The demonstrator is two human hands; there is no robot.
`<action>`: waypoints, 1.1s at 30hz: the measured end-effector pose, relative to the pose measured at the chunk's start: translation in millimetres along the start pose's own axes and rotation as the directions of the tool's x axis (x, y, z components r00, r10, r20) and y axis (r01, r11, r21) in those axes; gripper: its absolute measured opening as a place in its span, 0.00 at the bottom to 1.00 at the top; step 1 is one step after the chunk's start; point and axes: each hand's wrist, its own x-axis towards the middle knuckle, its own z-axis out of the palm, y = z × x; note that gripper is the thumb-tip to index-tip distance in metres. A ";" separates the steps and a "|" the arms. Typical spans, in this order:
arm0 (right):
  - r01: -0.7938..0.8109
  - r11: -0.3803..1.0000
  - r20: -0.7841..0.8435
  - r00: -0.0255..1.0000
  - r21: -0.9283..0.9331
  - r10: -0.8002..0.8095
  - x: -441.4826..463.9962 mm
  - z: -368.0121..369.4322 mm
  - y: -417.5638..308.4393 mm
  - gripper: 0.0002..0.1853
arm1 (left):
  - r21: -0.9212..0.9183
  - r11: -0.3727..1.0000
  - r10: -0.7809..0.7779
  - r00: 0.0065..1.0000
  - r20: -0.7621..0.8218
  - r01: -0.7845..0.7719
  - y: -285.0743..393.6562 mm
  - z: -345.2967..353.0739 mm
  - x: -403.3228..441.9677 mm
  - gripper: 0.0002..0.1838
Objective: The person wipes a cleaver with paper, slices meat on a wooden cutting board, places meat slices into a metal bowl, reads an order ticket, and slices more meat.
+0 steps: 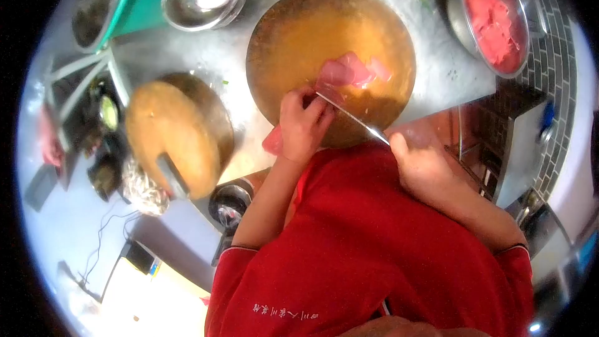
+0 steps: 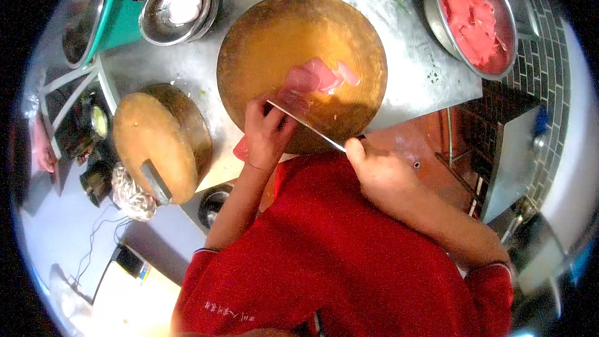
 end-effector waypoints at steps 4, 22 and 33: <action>0.179 0.983 -0.233 0.959 0.044 -0.164 22.6 8.8 0.2 0.13 | -0.011 1.000 -0.008 0.999 0.043 0.009 -5.5 -1.7 -1.7 0.16; 0.207 0.978 -0.218 0.954 -0.019 -0.206 13.0 -1.5 -10.6 0.13 | -0.020 1.000 0.020 1.000 0.009 -0.020 -3.1 -3.8 -0.9 0.15; 0.244 0.969 -0.301 0.927 0.033 -0.223 103.5 16.8 -16.7 0.16 | -0.096 0.995 0.019 0.999 -0.033 -0.022 -11.4 -2.3 -1.8 0.11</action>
